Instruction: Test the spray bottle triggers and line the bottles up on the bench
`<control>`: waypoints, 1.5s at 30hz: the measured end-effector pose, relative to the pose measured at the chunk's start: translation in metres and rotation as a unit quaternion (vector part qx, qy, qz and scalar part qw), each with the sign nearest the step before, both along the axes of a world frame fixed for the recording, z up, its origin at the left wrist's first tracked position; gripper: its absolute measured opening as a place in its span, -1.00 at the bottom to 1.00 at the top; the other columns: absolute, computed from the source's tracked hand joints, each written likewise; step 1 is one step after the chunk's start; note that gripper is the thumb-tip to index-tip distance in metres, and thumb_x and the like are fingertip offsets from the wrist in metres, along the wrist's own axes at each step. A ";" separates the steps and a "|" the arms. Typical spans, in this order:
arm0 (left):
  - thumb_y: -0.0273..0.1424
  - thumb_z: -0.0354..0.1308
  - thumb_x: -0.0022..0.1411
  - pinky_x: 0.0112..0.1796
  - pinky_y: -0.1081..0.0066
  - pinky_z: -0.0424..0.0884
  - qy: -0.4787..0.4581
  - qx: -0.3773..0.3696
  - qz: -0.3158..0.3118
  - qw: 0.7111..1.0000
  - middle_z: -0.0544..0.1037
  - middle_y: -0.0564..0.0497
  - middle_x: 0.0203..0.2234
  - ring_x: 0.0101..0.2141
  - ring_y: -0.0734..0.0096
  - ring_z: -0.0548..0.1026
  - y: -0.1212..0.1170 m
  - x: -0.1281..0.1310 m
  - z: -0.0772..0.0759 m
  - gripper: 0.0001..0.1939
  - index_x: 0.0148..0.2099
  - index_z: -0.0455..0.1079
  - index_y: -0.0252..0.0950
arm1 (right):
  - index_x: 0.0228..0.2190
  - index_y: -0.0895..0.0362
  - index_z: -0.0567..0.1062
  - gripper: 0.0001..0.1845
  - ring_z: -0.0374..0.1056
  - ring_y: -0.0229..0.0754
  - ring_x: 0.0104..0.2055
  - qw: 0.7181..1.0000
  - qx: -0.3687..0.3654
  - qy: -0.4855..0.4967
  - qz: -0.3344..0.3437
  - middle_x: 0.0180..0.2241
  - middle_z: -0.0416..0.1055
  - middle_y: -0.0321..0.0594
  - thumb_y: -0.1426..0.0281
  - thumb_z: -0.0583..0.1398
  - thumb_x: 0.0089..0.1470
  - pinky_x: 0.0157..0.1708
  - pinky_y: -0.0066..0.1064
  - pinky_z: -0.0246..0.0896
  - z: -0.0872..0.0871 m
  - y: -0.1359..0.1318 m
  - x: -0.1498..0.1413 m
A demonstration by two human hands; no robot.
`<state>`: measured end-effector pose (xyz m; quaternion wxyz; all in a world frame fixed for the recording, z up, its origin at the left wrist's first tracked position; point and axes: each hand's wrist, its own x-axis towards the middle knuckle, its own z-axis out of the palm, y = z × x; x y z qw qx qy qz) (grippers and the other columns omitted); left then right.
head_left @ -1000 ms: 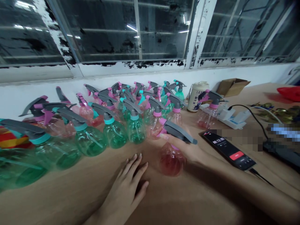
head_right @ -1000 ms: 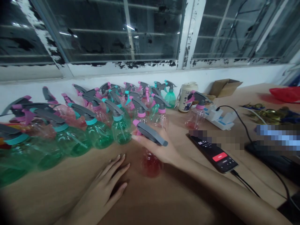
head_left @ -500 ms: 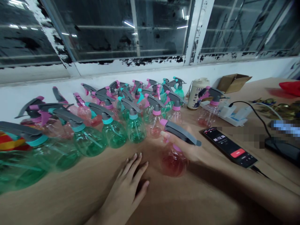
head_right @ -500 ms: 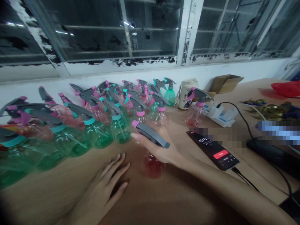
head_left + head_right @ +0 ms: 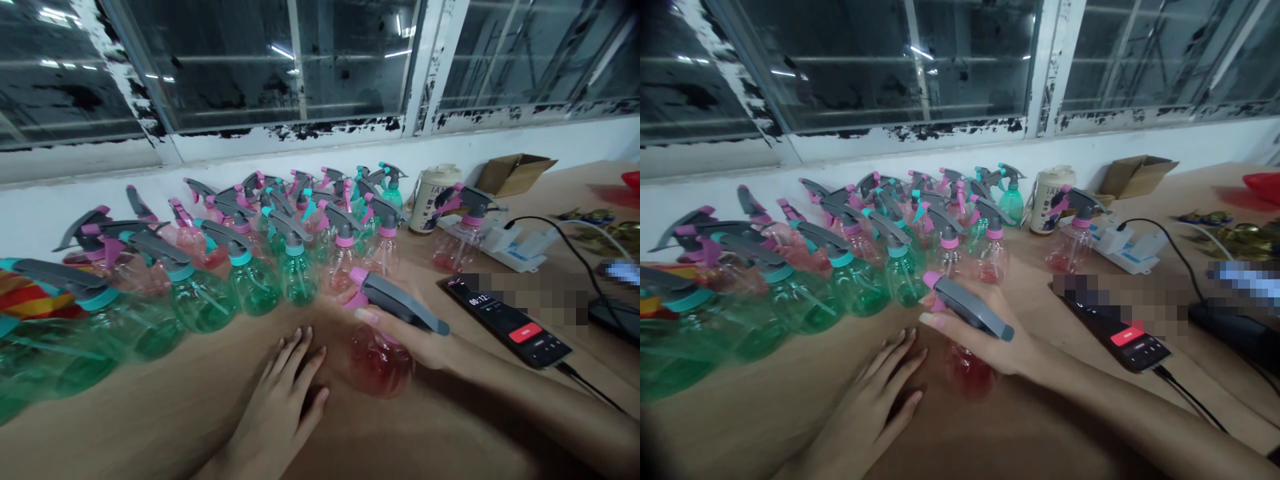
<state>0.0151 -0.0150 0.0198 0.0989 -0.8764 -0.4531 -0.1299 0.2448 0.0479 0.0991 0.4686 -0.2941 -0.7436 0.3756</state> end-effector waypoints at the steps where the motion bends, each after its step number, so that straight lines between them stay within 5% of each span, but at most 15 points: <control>1: -0.27 -0.02 0.36 0.09 0.04 0.26 -0.002 -0.001 -0.001 1.000 0.15 -0.13 0.26 0.21 0.07 0.18 0.000 0.000 0.000 -0.56 0.23 0.20 -0.25 | -0.34 0.05 0.48 -0.84 0.42 -0.21 -0.29 1.000 0.000 0.002 -0.002 -0.31 0.50 -0.28 0.23 0.22 0.07 -0.27 -0.36 0.31 0.000 0.000 0.000; 8: -0.28 -0.02 0.36 0.09 0.02 0.25 0.001 -0.009 0.001 1.000 0.15 -0.15 0.26 0.21 0.06 0.18 0.000 0.000 0.001 -0.56 0.24 0.19 -0.27 | -0.40 0.04 0.44 -0.93 0.38 -0.23 -0.36 1.000 0.015 0.001 0.002 -0.38 0.44 -0.32 0.32 0.19 0.09 -0.38 -0.39 0.26 0.000 -0.001 0.000; 18: -0.28 -0.02 0.36 0.09 0.01 0.25 -0.006 -0.006 -0.002 1.000 0.15 -0.15 0.26 0.21 0.06 0.19 0.000 0.000 0.001 -0.56 0.23 0.19 -0.27 | -0.51 0.06 0.32 -0.79 0.17 -0.31 -0.52 0.999 0.030 -0.016 -0.002 -0.57 0.23 -0.42 0.28 0.18 0.11 -0.50 -0.43 0.10 -0.004 0.003 0.000; 29: -0.29 -0.03 0.37 0.09 0.03 0.27 0.000 0.000 0.001 1.000 0.16 -0.14 0.26 0.20 0.08 0.19 0.000 0.001 0.000 -0.56 0.24 0.18 -0.27 | -0.55 0.08 0.26 -0.72 0.19 -0.32 -0.50 0.999 0.033 -0.017 -0.006 -0.56 0.21 -0.42 0.27 0.18 0.12 -0.48 -0.43 0.10 0.007 0.000 -0.003; 35: -0.30 -0.03 0.36 0.06 0.00 0.30 0.003 0.006 -0.005 1.000 0.18 -0.18 0.25 0.19 0.06 0.21 0.000 0.001 -0.001 -0.57 0.23 0.19 -0.29 | -0.42 0.06 0.40 -0.86 0.28 -0.28 -0.46 1.000 -0.005 0.004 -0.001 -0.48 0.36 -0.38 0.27 0.23 0.06 -0.48 -0.42 0.17 0.000 0.001 0.000; 40: -0.32 -0.03 0.36 0.06 0.00 0.29 0.005 0.011 -0.002 1.000 0.18 -0.16 0.25 0.20 0.05 0.20 0.001 0.001 0.000 -0.57 0.23 0.18 -0.30 | -0.21 0.02 0.48 -0.64 0.25 -0.24 -0.52 0.999 -0.033 -0.003 -0.014 -0.45 0.41 -0.35 0.16 0.28 -0.07 -0.56 -0.37 0.15 -0.005 -0.001 0.002; 45: -0.31 -0.04 0.36 0.07 0.01 0.28 0.007 0.014 -0.004 1.000 0.20 -0.14 0.24 0.19 0.07 0.22 0.001 0.000 0.001 -0.58 0.23 0.19 -0.26 | -0.33 0.04 0.47 -0.65 0.31 -0.19 -0.49 0.998 -0.019 -0.038 -0.047 -0.54 0.38 -0.38 0.17 0.36 -0.18 -0.48 -0.33 0.26 -0.022 -0.006 0.008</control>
